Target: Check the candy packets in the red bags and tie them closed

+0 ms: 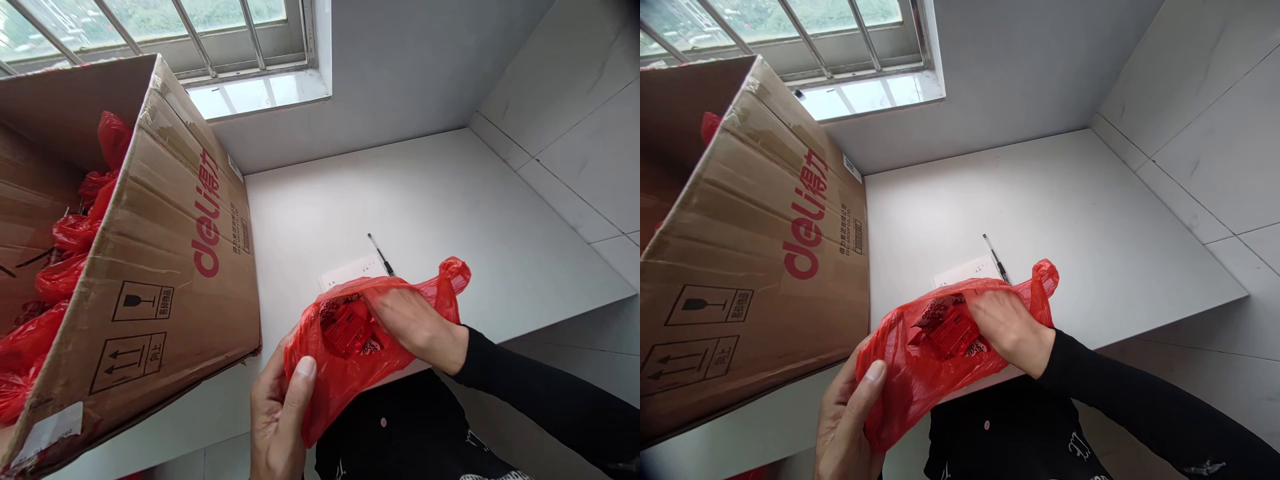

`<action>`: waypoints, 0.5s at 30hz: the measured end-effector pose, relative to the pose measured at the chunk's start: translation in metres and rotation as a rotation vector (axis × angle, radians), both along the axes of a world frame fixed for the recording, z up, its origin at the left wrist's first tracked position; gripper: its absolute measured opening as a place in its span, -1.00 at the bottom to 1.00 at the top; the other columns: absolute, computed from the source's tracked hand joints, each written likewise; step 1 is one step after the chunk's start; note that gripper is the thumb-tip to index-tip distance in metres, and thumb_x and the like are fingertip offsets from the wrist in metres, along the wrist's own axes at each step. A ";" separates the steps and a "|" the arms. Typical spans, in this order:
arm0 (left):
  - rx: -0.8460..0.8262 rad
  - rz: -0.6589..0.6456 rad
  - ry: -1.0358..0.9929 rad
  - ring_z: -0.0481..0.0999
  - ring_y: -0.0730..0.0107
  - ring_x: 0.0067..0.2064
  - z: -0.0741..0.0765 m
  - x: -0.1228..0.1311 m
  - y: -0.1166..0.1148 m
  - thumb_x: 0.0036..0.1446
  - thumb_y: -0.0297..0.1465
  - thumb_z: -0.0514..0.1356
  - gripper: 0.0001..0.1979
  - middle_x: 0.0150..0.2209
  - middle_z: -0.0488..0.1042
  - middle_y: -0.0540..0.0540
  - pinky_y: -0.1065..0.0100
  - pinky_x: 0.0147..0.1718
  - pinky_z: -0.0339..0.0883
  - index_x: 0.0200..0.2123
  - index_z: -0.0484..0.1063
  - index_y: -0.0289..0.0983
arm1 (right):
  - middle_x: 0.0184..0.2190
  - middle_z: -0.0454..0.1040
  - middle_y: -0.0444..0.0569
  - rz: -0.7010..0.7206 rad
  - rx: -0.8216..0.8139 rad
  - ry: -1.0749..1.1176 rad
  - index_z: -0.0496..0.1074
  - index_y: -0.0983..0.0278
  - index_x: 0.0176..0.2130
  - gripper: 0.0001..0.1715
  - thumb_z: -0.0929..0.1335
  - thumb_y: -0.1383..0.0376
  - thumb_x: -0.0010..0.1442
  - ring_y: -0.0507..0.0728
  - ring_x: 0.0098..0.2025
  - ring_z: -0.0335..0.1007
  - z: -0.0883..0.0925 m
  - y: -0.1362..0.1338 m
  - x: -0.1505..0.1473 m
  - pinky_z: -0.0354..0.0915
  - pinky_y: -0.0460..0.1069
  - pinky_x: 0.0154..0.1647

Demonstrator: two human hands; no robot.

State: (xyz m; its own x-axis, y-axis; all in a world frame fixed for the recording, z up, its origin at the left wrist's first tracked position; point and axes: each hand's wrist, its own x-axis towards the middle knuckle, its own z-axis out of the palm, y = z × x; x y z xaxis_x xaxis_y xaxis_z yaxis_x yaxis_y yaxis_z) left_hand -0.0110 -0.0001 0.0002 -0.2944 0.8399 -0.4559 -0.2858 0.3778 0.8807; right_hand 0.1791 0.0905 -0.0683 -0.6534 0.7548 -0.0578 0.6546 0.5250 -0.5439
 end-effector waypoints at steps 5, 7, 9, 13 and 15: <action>0.026 -0.039 -0.009 0.55 0.05 0.10 0.005 0.008 0.004 0.19 -0.20 0.28 -0.59 -0.11 0.65 -0.15 0.21 -0.02 0.53 0.07 0.56 -0.19 | -0.24 0.55 0.03 -0.031 -0.012 -0.038 0.44 0.27 -0.13 -0.77 0.22 0.41 0.36 0.17 -0.22 0.46 -0.014 0.006 0.000 0.30 0.04 -0.20; 0.029 -0.032 -0.005 0.53 0.03 0.13 0.005 0.009 0.005 0.20 -0.20 0.27 -0.60 -0.11 0.64 -0.16 0.18 0.03 0.50 0.07 0.56 -0.20 | -0.24 0.54 0.03 -0.041 0.024 -0.039 0.45 0.26 -0.14 -0.77 0.21 0.35 0.40 0.17 -0.22 0.46 -0.010 0.007 -0.003 0.30 0.04 -0.21; 0.048 -0.014 -0.006 0.51 0.04 0.16 0.005 0.008 0.004 0.21 -0.22 0.27 -0.63 -0.07 0.64 -0.14 0.17 0.09 0.46 0.05 0.57 -0.18 | -0.33 0.53 0.03 -0.080 0.070 -0.091 0.45 0.27 -0.20 -0.74 0.21 0.32 0.41 0.16 -0.29 0.45 -0.002 0.005 -0.004 0.28 0.02 -0.28; 0.045 0.037 -0.014 0.49 0.08 0.19 0.003 0.006 0.002 0.21 -0.23 0.28 -0.66 0.02 0.60 -0.09 0.20 0.15 0.42 0.04 0.57 -0.13 | -0.59 0.34 -0.07 -0.167 0.120 -0.268 0.45 0.31 -0.25 -0.67 0.16 0.33 0.42 0.10 -0.57 0.25 0.007 -0.008 0.002 0.15 0.00 -0.52; 0.038 0.046 -0.031 0.48 0.09 0.20 0.002 0.006 0.002 0.21 -0.23 0.28 -0.65 0.05 0.59 -0.08 0.21 0.15 0.42 0.05 0.57 -0.12 | -0.46 0.44 -0.02 -0.063 0.142 -0.138 0.40 0.36 0.02 -0.66 0.14 0.34 0.43 0.14 -0.46 0.35 0.007 -0.017 0.005 0.27 0.04 -0.45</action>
